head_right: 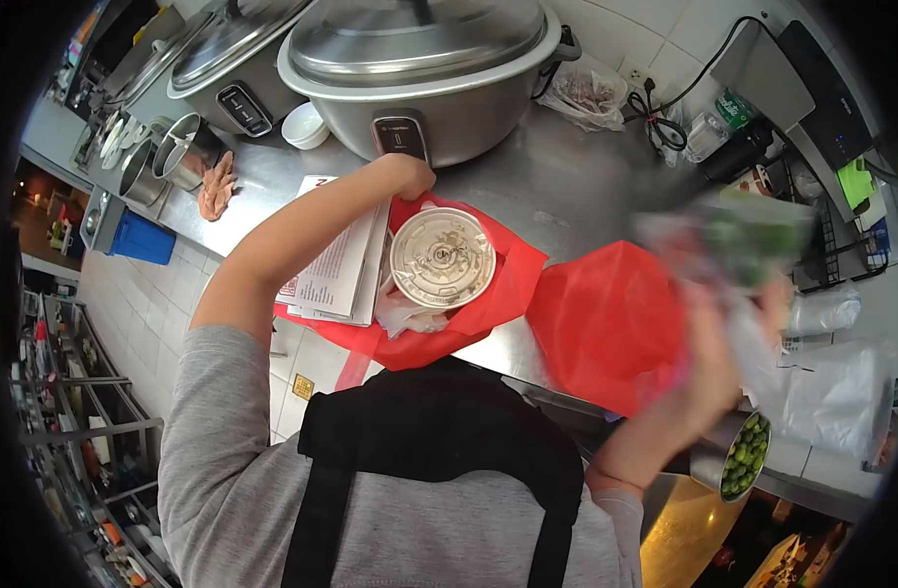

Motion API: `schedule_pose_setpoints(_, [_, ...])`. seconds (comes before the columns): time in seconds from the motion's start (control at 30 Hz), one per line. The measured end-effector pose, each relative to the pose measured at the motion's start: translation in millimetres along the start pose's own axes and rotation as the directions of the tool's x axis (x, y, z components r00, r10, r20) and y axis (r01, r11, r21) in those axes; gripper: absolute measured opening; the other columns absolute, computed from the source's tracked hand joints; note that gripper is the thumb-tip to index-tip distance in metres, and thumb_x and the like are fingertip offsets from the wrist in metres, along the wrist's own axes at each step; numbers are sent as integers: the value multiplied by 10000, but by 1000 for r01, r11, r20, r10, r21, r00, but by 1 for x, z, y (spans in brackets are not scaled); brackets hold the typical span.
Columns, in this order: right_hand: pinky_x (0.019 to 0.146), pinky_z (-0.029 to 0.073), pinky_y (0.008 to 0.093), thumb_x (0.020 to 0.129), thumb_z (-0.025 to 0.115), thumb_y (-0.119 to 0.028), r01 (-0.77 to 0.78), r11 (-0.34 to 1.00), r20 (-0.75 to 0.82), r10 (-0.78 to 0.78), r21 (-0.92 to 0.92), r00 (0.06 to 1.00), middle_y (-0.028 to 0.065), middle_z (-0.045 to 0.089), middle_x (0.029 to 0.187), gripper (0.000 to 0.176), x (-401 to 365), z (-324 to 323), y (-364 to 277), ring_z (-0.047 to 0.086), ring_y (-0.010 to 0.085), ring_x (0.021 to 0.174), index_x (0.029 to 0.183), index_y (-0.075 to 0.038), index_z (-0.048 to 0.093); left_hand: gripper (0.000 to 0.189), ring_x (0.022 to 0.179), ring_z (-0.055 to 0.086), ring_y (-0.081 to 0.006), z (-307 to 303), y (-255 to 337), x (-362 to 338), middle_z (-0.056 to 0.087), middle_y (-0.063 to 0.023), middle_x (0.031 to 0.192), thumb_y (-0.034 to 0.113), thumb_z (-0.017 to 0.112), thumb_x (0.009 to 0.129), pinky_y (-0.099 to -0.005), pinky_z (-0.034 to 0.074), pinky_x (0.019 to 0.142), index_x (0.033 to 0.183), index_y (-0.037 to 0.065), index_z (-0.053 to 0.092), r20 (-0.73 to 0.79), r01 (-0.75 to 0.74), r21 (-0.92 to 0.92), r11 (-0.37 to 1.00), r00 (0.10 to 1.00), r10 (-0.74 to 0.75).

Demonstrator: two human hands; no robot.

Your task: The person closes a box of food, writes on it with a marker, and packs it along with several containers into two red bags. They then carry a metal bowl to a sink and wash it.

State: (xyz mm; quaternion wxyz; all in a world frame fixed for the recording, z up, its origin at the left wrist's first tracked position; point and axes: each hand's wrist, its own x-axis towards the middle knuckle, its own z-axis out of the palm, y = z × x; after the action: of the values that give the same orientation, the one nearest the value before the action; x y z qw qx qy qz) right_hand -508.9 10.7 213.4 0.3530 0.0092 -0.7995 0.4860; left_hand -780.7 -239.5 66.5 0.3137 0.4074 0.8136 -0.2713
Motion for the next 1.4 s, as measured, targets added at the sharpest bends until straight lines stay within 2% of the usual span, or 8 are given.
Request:
schedule_pose_setpoints(0.13, [770,431,294,609,707,-106,102,968,331,-176,230,927,92,521,993,444,0,143,45,519,189,905,1004,-16,525,246,849,616,-299,10,-6,-8,642,-154,879,74,599,665,-382,488,721,901,29,649,-336,17,-37,999,941,-28])
schedule_pose_setpoints(0.47, [742,441,331,687,656,-79,289,946,691,-309,150,653,136,477,1012,423,-1,247,96,532,305,876,1059,-45,457,311,733,597,-243,14,-44,-40,628,-116,913,158,516,791,-329,473,629,1083,61,565,-184,-116,-519,847,983,22])
schedule_pose_setpoints(0.8, [756,413,422,722,594,-128,84,993,782,-115,81,612,163,479,1013,437,7,258,111,496,398,938,1110,-100,396,446,911,574,-103,123,-96,-93,597,-66,1062,419,441,883,-261,455,794,1078,42,578,-162,-161,-986,38,987,-5])
schedule_pose_setpoints(0.87, [752,413,422,729,601,-146,135,990,803,-44,-46,595,167,480,993,423,6,253,105,499,394,939,1102,-107,405,445,800,593,-68,125,-95,-91,633,-67,938,400,448,886,-228,470,740,977,-4,608,-89,-42,-906,-422,992,92])
schedule_pose_setpoints(1.0, [754,411,433,734,598,-152,106,991,807,6,-85,591,167,485,976,397,2,231,91,500,396,940,1084,-102,416,567,735,612,-107,113,-76,-79,638,-89,838,500,434,860,-234,495,688,957,-33,601,-146,-142,-974,-179,989,10])
schedule_pose_setpoints(1.2, [762,407,385,742,591,-172,21,1000,765,-20,9,644,148,502,952,335,-8,220,113,520,340,903,1023,-67,443,617,880,580,-142,105,-71,-56,596,-119,1004,514,444,846,-263,476,748,1090,-46,533,-182,-23,-906,-422,922,341])
schedule_pose_setpoints(1.27, [765,402,359,736,605,-185,-59,996,762,-9,63,648,140,517,929,342,-10,223,116,521,304,889,1010,-52,449,621,843,591,-136,96,-61,-42,606,-121,978,498,534,807,-252,480,736,1098,-50,526,-267,-261,-964,-59,931,249])
schedule_pose_setpoints(1.4, [758,408,360,732,614,-190,-90,993,699,8,81,715,138,531,901,341,-9,223,107,529,301,878,1008,-51,470,365,750,587,-53,88,-47,-8,635,-33,879,189,682,750,-184,459,571,1018,-33,569,-220,-250,-968,-3,846,485])
